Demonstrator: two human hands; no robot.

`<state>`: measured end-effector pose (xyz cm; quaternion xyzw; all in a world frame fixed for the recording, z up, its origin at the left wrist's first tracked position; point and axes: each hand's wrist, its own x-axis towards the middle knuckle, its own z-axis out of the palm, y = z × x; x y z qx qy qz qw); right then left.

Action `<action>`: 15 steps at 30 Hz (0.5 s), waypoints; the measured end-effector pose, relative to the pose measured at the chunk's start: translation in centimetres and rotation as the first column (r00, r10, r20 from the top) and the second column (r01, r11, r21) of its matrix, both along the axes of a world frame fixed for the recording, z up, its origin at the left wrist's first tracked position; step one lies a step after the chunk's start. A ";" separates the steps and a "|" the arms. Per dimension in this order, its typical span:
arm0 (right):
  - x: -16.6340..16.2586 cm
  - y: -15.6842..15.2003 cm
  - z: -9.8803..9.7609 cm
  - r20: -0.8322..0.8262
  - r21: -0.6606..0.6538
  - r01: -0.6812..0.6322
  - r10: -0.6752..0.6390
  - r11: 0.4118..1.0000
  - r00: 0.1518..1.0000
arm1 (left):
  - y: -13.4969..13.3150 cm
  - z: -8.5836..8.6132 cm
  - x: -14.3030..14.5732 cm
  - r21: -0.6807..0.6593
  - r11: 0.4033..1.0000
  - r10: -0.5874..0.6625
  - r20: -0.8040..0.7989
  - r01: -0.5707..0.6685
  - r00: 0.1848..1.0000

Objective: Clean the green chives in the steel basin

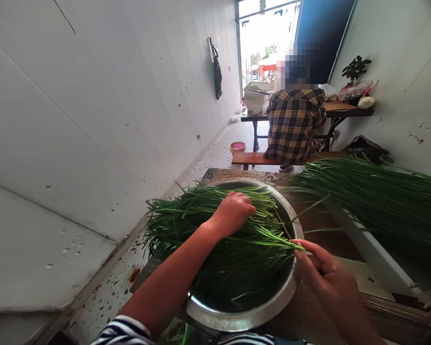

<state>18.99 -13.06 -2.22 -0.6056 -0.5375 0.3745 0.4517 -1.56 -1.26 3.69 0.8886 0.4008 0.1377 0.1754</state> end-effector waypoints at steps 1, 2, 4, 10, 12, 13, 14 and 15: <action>0.2 0.0 0.1 -0.025 0.000 0.044 -0.044 0.999 0.999 | -0.3 0.6 -0.1 -0.059 0.995 -0.073 0.011 0.074 0.997; 0.5 0.0 0.2 -0.060 0.001 0.089 -0.089 0.996 0.994 | -0.9 1.4 -0.2 -0.116 0.985 -0.125 0.034 0.129 0.992; 0.9 0.2 0.6 -0.157 0.002 0.164 -0.161 0.987 0.974 | -2.7 2.8 -0.3 -0.198 0.967 -0.153 0.051 0.160 0.987; 0.4 0.7 1.0 -0.348 -0.079 -0.079 0.046 0.994 0.936 | -8.8 2.9 -1.9 -0.211 0.970 -0.170 -0.236 0.121 0.957; 0.2 0.9 0.4 -0.295 -0.109 -0.139 0.102 0.984 0.950 | -9.7 2.4 -2.4 -0.222 0.966 -0.196 -0.290 0.134 0.937; 0.2 1.0 0.0 -0.263 -0.114 -0.137 0.103 0.984 0.959 | -10.0 2.2 -2.6 -0.249 0.957 -0.223 -0.321 0.145 0.921; 0.4 1.1 -0.5 -0.237 -0.112 -0.122 0.092 0.986 0.967 | -10.1 2.2 -2.8 -0.286 0.946 -0.255 -0.357 0.154 0.899; 0.7 1.3 -0.9 -0.219 -0.105 -0.095 0.070 0.990 0.973 | -10.2 2.3 -3.0 -0.322 0.934 -0.284 -0.397 0.157 0.873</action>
